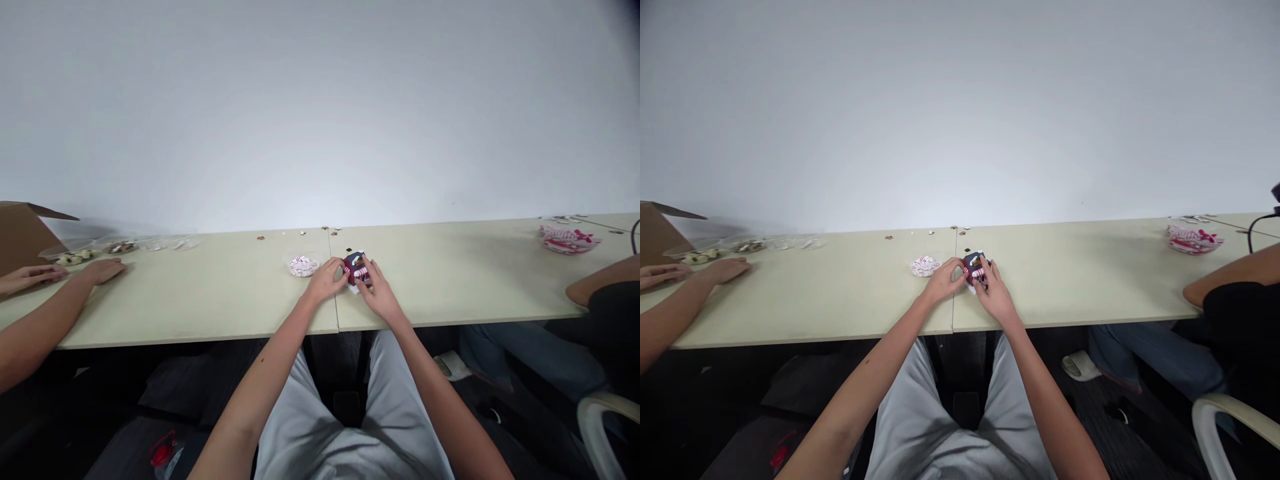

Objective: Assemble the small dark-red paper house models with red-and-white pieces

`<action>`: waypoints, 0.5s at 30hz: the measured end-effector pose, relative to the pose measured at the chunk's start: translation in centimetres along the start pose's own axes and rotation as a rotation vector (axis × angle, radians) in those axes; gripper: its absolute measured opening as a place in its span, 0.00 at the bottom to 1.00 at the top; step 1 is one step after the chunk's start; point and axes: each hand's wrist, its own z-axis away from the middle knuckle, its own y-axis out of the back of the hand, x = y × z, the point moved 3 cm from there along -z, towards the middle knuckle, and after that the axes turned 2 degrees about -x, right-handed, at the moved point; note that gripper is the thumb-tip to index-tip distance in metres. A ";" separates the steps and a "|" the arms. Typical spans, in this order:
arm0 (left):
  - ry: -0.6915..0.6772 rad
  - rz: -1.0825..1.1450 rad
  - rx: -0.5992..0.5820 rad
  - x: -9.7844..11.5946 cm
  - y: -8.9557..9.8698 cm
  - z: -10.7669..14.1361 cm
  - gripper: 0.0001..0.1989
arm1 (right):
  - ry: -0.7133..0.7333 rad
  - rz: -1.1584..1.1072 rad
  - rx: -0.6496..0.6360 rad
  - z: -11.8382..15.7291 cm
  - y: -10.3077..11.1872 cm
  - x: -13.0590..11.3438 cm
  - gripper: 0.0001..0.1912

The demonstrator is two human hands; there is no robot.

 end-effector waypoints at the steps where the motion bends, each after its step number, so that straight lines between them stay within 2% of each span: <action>1: 0.007 0.002 -0.003 0.0 0.0 0.0 0.04 | 0.002 -0.002 0.002 0.0 0.0 0.0 0.37; 10: 0.087 -0.020 -0.012 0.2 0.1 0.1 0.05 | 0.011 0.017 -0.002 0.1 0.0 -0.2 0.36; 15: 0.059 -0.019 -0.016 0.2 0.2 0.1 0.04 | 0.018 0.018 -0.001 0.1 0.0 -0.2 0.36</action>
